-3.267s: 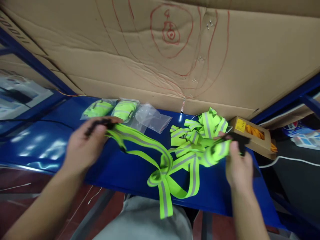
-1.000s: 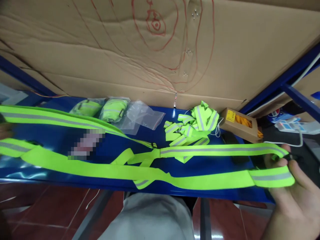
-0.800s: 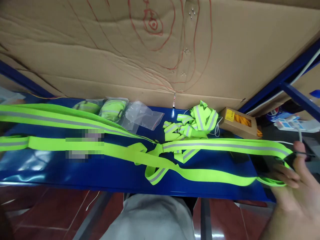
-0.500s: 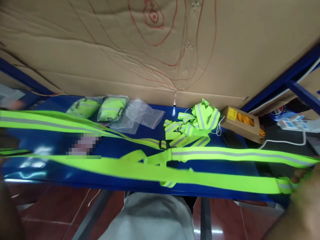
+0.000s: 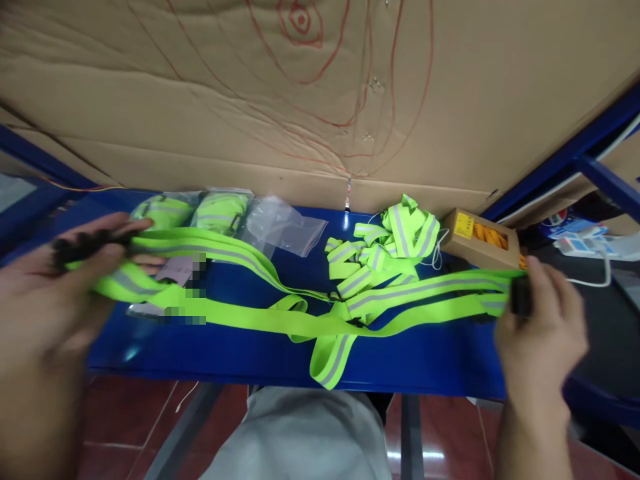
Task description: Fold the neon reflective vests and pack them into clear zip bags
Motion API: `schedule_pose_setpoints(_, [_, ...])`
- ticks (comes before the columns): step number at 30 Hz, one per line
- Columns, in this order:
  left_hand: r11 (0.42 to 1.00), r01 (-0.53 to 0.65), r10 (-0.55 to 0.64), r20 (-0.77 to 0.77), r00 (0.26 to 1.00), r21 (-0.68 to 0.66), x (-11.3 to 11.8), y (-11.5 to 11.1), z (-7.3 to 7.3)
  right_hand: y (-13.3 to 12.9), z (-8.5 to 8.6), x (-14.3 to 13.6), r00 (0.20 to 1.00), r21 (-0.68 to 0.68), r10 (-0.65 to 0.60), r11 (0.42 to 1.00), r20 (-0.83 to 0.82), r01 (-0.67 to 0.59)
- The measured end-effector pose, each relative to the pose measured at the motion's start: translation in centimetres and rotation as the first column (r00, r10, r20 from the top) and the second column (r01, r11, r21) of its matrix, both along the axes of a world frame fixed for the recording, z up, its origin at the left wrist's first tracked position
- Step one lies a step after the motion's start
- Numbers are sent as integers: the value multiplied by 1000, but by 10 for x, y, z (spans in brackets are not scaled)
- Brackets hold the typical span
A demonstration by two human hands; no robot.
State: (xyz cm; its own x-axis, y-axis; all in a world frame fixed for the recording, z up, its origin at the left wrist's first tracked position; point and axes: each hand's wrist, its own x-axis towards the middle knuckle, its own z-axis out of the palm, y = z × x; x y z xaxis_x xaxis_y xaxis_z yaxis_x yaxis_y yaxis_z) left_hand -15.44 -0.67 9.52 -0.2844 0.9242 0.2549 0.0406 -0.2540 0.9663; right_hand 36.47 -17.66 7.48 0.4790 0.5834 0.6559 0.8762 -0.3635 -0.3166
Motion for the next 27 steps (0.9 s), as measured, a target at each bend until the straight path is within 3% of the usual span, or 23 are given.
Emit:
schedule_pose_setpoints(2, [988, 153, -142, -246, 959, 26, 39, -7, -7, 24, 1, -32, 963, -110, 251, 965, 96, -240])
schedule_pose_setpoints(4, [903, 404, -279, -516, 810, 146, 75, -11, -17, 50, 0, -65, 870, -250, 449, 883, 203, -397])
schedule_pose_setpoints(7, [741, 627, -155, -847, 509, 242, 119, -10, -35, 85, -3, -110, 735, -298, 631, 771, 246, -562])
schedule_pose_setpoints(9, [696, 660, -37, -904, 426, 283, 139, -8, -48, 99, -10, -131, 692, -287, 681, 731, 240, -620])
schedule_pose_setpoints(11, [684, 660, 37, -918, 394, 311, 150, -7, -60, 105, -20, -143, 678, -264, 703, 710, 213, -653])
schedule_pose_setpoints(14, [693, 657, 40, -927, 374, 295, 152, -6, -71, 102, -35, -148, 680, -245, 719, 692, 145, -679])
schedule_pose_setpoints(20, [732, 641, -57, -917, 396, 231, 142, -3, -70, 96, -45, -145, 738, -198, 669, 738, 90, -645])
schedule_pose_setpoints(27, [721, 642, 48, -943, 329, 261, 147, -8, -75, 93, -45, -153, 743, -229, 662, 742, 102, -630])
